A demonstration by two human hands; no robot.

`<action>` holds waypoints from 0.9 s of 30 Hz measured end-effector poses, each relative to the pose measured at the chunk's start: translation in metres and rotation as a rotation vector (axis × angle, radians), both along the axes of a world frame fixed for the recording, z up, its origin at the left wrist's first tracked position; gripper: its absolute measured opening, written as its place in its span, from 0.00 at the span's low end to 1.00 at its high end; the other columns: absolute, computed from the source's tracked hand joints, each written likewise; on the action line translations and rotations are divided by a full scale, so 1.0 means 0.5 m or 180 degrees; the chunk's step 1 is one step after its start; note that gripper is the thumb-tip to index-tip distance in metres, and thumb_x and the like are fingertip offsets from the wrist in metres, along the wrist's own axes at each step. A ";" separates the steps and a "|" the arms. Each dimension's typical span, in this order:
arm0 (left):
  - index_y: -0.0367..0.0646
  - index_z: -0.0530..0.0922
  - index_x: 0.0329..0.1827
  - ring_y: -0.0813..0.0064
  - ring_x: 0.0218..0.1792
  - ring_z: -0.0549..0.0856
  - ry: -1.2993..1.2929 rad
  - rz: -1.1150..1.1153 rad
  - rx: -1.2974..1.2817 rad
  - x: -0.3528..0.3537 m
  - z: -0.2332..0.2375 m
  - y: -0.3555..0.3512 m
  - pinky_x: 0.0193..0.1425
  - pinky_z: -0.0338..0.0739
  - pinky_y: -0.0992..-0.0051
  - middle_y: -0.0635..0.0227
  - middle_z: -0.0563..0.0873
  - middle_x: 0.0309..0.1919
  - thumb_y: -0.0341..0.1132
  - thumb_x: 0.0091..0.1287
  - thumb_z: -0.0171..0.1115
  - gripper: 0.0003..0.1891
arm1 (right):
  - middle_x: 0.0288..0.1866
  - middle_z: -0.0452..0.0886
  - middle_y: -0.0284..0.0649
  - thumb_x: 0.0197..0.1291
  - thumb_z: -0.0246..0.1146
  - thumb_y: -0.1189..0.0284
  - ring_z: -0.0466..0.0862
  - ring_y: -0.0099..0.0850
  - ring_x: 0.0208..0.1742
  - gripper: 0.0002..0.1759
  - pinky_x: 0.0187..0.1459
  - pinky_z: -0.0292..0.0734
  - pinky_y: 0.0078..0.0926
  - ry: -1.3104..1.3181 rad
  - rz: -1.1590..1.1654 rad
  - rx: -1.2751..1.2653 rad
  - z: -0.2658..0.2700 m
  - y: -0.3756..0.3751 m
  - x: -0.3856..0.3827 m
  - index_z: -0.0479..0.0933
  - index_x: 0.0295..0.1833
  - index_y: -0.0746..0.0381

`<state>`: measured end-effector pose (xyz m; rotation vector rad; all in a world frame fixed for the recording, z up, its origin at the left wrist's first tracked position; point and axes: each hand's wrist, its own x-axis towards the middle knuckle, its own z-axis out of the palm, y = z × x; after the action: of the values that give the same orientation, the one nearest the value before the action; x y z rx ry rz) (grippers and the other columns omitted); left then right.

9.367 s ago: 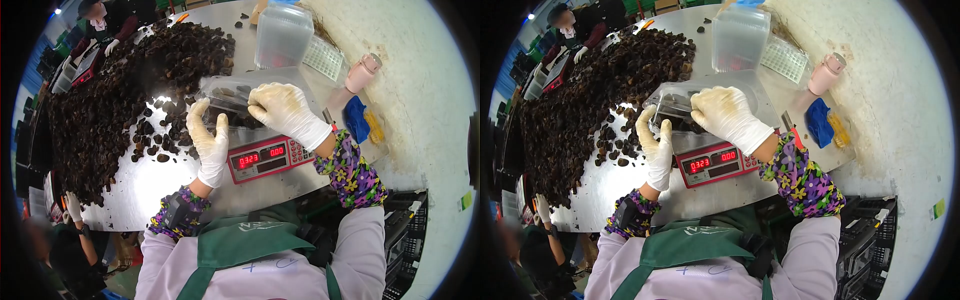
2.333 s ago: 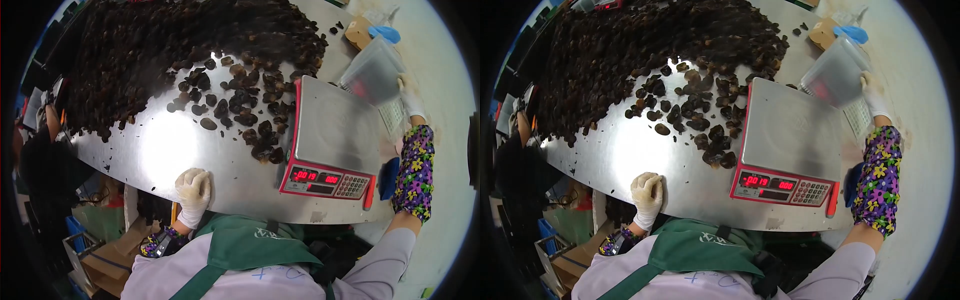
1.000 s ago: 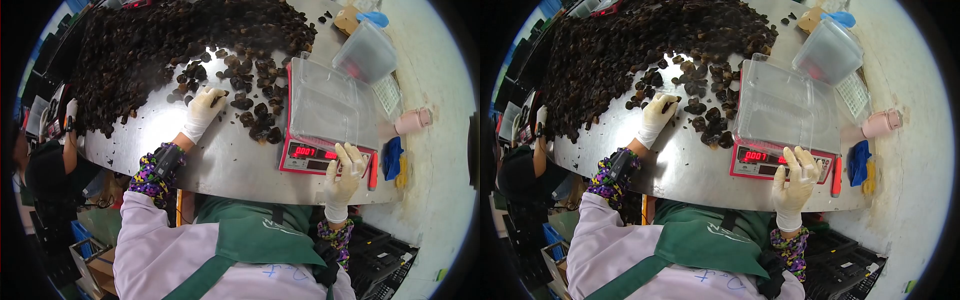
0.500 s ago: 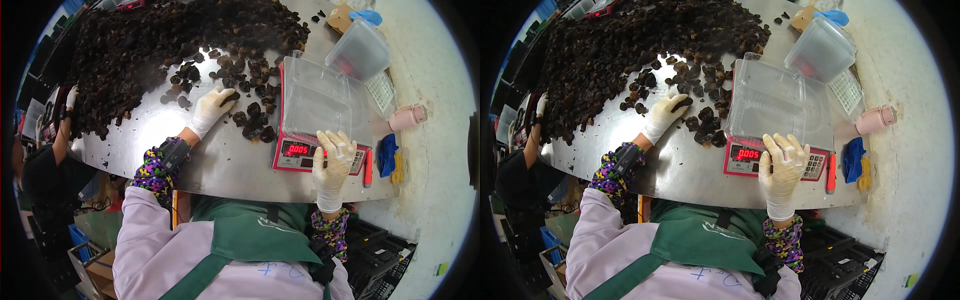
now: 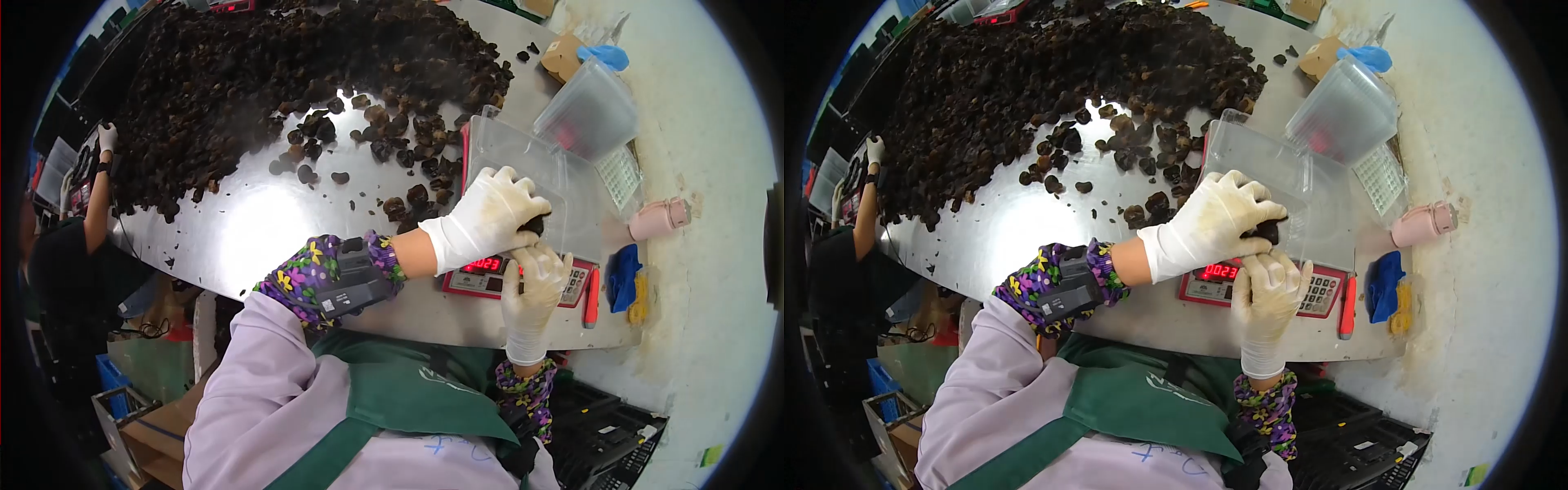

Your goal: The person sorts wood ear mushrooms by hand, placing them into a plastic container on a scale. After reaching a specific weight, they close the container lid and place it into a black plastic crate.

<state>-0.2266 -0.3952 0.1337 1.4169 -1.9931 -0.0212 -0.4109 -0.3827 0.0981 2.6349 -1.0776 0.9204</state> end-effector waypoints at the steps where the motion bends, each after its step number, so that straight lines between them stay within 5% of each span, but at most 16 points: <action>1: 0.52 0.84 0.55 0.55 0.53 0.83 -0.0004 0.0003 -0.0013 0.002 -0.003 -0.003 0.56 0.79 0.57 0.64 0.86 0.46 0.46 0.58 0.75 0.22 | 0.55 0.81 0.30 0.57 0.68 0.71 0.76 0.37 0.62 0.22 0.73 0.58 0.62 -0.0039 0.0023 -0.0038 -0.006 -0.001 -0.005 0.81 0.59 0.49; 4: 0.50 0.85 0.54 0.52 0.60 0.81 0.0937 -0.0401 -0.0829 0.040 0.001 -0.007 0.65 0.74 0.57 0.59 0.86 0.54 0.46 0.59 0.76 0.21 | 0.56 0.81 0.30 0.56 0.68 0.72 0.76 0.36 0.63 0.23 0.75 0.56 0.57 -0.0201 0.0038 0.0064 0.011 0.011 -0.016 0.81 0.60 0.50; 7: 0.48 0.86 0.54 0.54 0.58 0.82 0.1005 0.0291 -0.0575 0.156 -0.014 -0.030 0.64 0.74 0.59 0.59 0.86 0.54 0.43 0.61 0.74 0.20 | 0.57 0.82 0.32 0.60 0.66 0.73 0.76 0.38 0.64 0.20 0.75 0.56 0.52 -0.0430 0.0029 0.0059 0.012 0.015 -0.044 0.82 0.59 0.52; 10: 0.47 0.85 0.58 0.54 0.56 0.83 0.1015 0.1603 -0.0191 0.295 -0.132 -0.078 0.64 0.75 0.60 0.59 0.86 0.51 0.46 0.65 0.71 0.21 | 0.58 0.82 0.35 0.63 0.65 0.74 0.76 0.40 0.64 0.17 0.74 0.58 0.50 -0.0586 -0.0039 -0.0049 0.012 0.016 -0.077 0.84 0.58 0.54; 14: 0.52 0.81 0.66 0.56 0.60 0.80 -0.0222 0.2349 0.0405 0.393 -0.221 -0.103 0.63 0.75 0.57 0.59 0.83 0.54 0.61 0.63 0.68 0.32 | 0.55 0.84 0.36 0.63 0.65 0.75 0.78 0.40 0.61 0.15 0.72 0.60 0.49 -0.0521 -0.0245 -0.0062 0.009 0.021 -0.105 0.85 0.55 0.54; 16: 0.60 0.77 0.71 0.48 0.69 0.73 0.0065 0.2126 0.0740 0.393 -0.235 -0.134 0.70 0.69 0.48 0.58 0.79 0.63 0.70 0.59 0.67 0.40 | 0.54 0.84 0.35 0.64 0.64 0.76 0.79 0.39 0.61 0.14 0.72 0.61 0.49 -0.0541 -0.0339 0.0042 0.006 0.023 -0.109 0.85 0.54 0.54; 20: 0.67 0.76 0.73 0.43 0.71 0.73 0.0176 0.1222 0.0769 0.338 -0.256 -0.181 0.72 0.69 0.48 0.52 0.72 0.74 0.75 0.57 0.64 0.42 | 0.55 0.84 0.36 0.65 0.63 0.76 0.78 0.40 0.63 0.14 0.74 0.59 0.50 -0.0513 -0.0426 0.0031 0.010 0.026 -0.108 0.86 0.54 0.54; 23: 0.67 0.76 0.73 0.47 0.70 0.73 -0.0455 0.0731 0.1162 0.295 -0.220 -0.156 0.69 0.72 0.50 0.52 0.74 0.72 0.77 0.56 0.62 0.44 | 0.55 0.85 0.37 0.65 0.63 0.76 0.78 0.40 0.63 0.14 0.75 0.58 0.50 -0.0708 -0.0408 -0.0051 0.016 0.021 -0.108 0.86 0.54 0.54; 27: 0.63 0.81 0.67 0.50 0.64 0.78 -0.0788 0.0571 0.0921 0.263 -0.202 -0.098 0.64 0.77 0.54 0.59 0.80 0.66 0.68 0.56 0.70 0.37 | 0.56 0.84 0.37 0.64 0.64 0.76 0.79 0.41 0.62 0.14 0.74 0.58 0.51 -0.0716 -0.0383 -0.0065 0.035 0.020 -0.099 0.86 0.54 0.54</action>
<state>-0.0953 -0.4442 0.0328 1.8576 -2.1162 -0.0592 -0.4605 -0.3729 0.1155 2.4634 -1.2527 1.2157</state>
